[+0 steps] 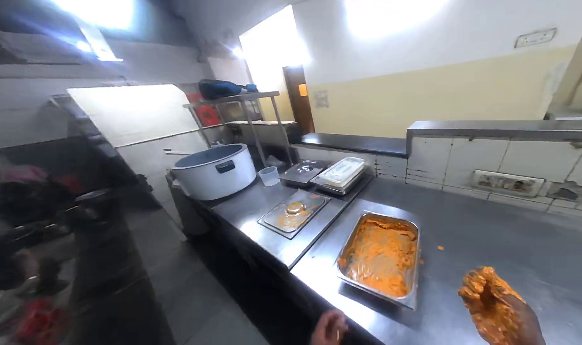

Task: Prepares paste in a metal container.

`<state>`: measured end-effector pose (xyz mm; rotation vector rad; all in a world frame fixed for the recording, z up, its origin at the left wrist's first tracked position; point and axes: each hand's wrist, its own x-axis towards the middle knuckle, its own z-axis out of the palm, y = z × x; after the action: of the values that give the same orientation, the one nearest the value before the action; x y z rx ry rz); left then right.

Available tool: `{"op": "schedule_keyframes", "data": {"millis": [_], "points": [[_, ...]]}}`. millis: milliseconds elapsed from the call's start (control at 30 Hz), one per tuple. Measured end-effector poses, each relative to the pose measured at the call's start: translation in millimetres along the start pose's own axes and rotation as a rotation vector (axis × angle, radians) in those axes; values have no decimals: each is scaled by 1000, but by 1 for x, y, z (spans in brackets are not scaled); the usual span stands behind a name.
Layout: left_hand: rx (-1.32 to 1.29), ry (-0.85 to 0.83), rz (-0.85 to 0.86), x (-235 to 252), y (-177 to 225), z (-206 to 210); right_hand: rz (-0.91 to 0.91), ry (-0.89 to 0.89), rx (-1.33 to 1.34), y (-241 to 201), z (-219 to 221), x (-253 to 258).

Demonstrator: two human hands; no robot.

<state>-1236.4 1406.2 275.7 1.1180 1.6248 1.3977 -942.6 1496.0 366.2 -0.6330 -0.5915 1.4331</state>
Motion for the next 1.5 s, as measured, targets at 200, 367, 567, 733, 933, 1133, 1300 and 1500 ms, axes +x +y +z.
{"op": "schedule_keyframes", "data": {"millis": [200,367,567,733,933,1133,1300,1500], "points": [[231,-167,91,238,28,12,-166,133,65,28,23,50],[400,-403,-164,363,-20,58,-305,204,-71,76,6,49],[379,-574,-151,391,-41,85,-362,298,-140,127,59,47],[362,-507,-175,407,-33,82,-288,513,-353,183,98,94],[464,-461,-134,445,-38,73,188,541,-1298,232,117,157],[510,-413,-184,456,-32,80,457,-4,-1855,247,114,184],[507,-405,-194,453,-29,79,634,-247,-1968,245,111,168],[497,-398,-185,453,-29,77,589,-274,-2007,237,98,106]]}}
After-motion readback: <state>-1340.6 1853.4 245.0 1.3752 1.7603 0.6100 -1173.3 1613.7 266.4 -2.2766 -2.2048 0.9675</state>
